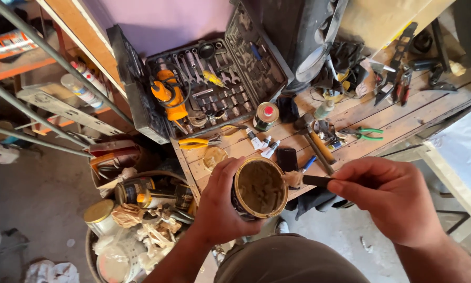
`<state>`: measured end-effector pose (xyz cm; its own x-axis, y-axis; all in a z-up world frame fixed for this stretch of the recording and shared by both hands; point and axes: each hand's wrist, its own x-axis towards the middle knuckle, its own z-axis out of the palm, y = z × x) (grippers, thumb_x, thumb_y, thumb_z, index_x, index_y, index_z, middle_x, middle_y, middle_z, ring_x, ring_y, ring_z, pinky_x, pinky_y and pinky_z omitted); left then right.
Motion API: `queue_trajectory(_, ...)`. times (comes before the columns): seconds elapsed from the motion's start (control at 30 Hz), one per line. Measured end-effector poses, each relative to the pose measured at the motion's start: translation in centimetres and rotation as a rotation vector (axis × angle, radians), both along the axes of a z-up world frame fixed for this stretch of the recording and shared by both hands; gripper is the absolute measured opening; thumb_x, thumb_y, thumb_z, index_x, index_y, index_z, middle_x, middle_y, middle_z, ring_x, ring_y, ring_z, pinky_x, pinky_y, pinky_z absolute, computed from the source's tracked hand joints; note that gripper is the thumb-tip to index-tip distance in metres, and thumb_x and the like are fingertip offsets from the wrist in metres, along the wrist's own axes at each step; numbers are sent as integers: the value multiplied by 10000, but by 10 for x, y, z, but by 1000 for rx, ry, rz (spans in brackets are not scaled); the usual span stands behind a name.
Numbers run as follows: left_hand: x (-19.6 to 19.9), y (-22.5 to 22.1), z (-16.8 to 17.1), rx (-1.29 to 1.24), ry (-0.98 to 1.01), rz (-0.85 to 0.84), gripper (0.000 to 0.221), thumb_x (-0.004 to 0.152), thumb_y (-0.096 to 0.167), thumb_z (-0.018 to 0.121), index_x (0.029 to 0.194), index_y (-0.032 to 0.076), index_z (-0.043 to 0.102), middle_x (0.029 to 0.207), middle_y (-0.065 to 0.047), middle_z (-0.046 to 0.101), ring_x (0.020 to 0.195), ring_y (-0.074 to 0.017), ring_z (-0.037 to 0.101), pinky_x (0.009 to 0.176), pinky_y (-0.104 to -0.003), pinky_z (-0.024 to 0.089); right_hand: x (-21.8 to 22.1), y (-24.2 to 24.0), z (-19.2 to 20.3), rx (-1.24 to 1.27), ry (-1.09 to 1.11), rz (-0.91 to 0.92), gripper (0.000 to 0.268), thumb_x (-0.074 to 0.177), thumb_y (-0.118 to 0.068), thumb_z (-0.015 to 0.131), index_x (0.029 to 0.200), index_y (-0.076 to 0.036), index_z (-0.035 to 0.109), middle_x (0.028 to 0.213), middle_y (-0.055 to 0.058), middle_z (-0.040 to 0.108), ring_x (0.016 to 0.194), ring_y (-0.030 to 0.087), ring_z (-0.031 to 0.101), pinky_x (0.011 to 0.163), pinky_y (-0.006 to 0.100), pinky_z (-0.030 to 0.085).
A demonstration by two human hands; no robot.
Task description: Mix automotive body filler and hardener on a mixing board and apply a sample amount with a spreader.
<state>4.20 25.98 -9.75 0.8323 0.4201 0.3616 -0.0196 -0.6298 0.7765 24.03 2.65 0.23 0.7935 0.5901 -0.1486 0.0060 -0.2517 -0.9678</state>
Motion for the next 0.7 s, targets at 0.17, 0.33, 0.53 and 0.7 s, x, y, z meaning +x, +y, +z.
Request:
queue_trajectory(0.17,2,-2,-31,-200,-48,-54,1156,526,194,980,1545,77,445,1453,-153,615,1281,-342,675,1072,-441,558,-3,-2,6,-5,-60,16,150,826,170,823,968,124,829,761,182,790,620,191,660,576,265,508)
queue_trajectory(0.33,-6,-8,-57,-225,-78,-65,1123,564,214,985,1537,65,445,1453,-159,601,1311,-347,644,1100,-436,536,-5,3,-14,-50,-44,41,174,825,173,817,993,126,825,801,178,789,658,197,664,626,270,515)
queue_trajectory(0.53,-14,0,-83,-242,-25,-44,1166,568,189,986,1588,92,430,1477,-159,589,1352,-352,620,1154,-475,528,-11,13,-40,-104,-19,94,143,839,119,843,980,97,829,741,107,731,606,133,548,564,238,400)
queue_trajectory(0.7,-20,25,-127,-297,148,84,1123,610,544,1032,1484,48,530,1292,-142,636,1202,-288,684,1077,-457,593,-22,23,-55,-211,-27,114,162,840,107,849,1002,101,843,733,129,756,571,138,519,533,251,380)
